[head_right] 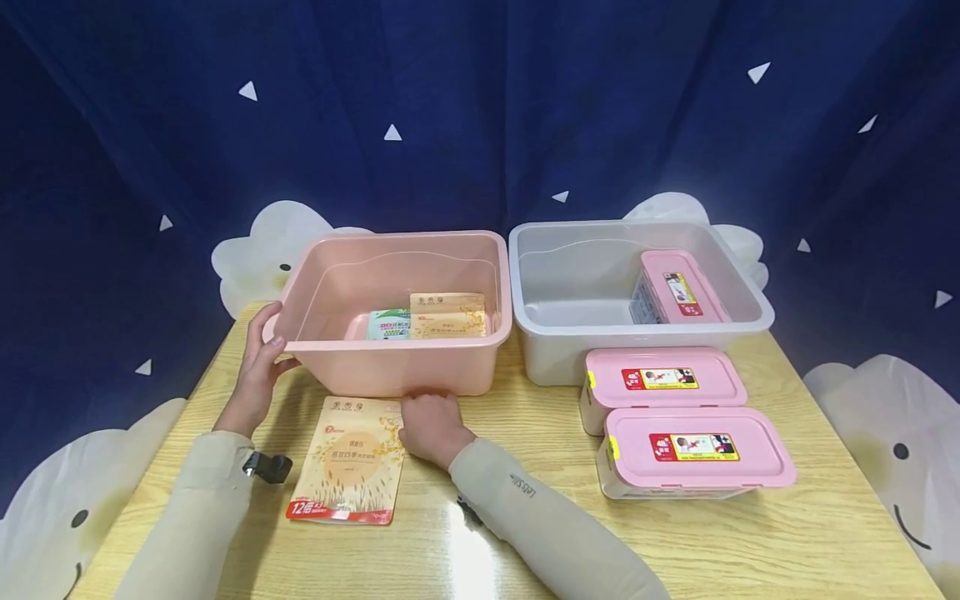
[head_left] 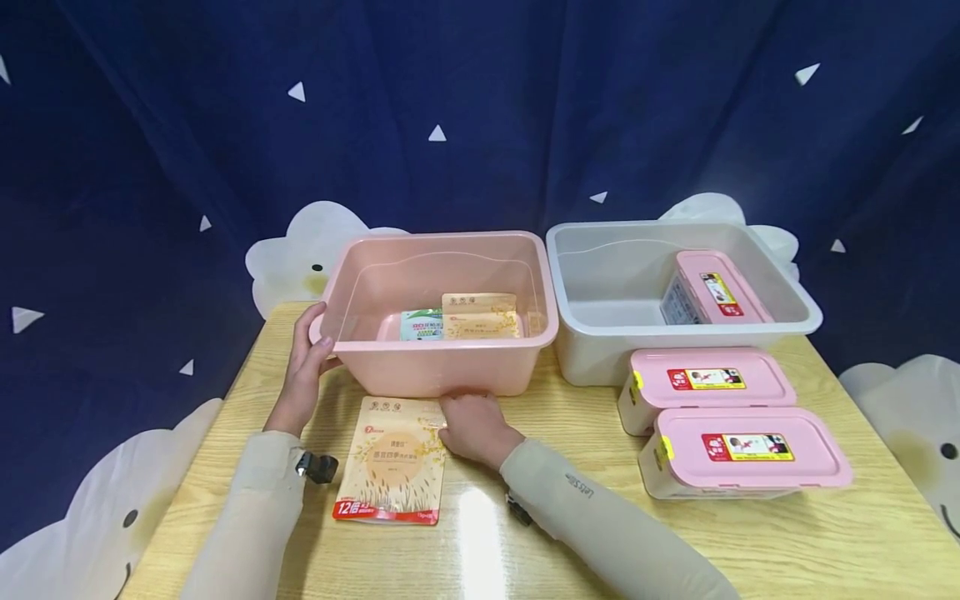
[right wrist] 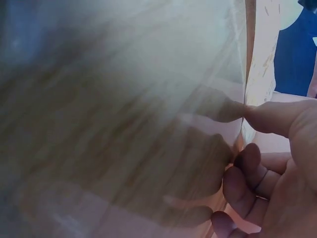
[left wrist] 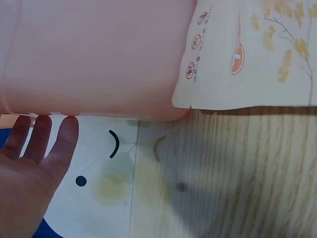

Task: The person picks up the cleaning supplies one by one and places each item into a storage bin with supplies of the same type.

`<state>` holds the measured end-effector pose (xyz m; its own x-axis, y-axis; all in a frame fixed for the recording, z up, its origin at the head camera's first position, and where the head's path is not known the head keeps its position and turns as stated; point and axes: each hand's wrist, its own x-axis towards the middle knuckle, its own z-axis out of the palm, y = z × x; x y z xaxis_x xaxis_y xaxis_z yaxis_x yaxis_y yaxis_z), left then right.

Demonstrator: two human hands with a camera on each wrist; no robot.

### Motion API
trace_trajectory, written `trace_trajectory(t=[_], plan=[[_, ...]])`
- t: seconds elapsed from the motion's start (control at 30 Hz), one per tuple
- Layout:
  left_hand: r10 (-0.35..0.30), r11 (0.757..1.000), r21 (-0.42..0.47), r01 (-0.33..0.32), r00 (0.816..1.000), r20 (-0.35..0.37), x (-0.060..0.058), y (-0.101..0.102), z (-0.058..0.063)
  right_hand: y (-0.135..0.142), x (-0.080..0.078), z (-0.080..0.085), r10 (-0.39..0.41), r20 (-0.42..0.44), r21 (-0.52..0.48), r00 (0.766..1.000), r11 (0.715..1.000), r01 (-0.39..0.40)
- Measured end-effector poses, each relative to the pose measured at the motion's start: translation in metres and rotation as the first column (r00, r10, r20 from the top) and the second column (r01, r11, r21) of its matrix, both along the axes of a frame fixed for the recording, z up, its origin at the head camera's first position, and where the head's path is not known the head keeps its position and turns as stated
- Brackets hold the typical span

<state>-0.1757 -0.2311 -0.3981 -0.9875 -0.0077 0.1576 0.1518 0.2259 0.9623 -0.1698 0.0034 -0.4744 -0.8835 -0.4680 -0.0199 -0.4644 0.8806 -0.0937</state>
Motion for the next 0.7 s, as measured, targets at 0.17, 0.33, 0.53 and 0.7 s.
trace_trajectory(t=[0.17,0.33,0.53,0.7], plan=[[0.000,1.000,0.013,0.000,1.000,-0.002,-0.006,-0.005,-0.010,0.000,-0.002,0.001,-0.005,0.036,-0.044,0.999,0.999,0.006],[-0.005,1.000,0.027,0.006,1.000,-0.010,-0.015,-0.011,-0.021,0.001,-0.002,-0.002,0.010,-0.007,-0.144,1.000,0.990,-0.011],[-0.006,1.000,0.021,0.006,1.000,-0.006,-0.016,-0.011,-0.020,0.000,-0.003,-0.008,-0.001,-0.051,-0.266,0.999,0.964,-0.012],[-0.003,1.000,0.017,0.003,1.000,-0.009,-0.015,-0.012,-0.020,-0.002,-0.004,-0.008,-0.018,0.075,-0.345,0.997,0.938,0.043]])
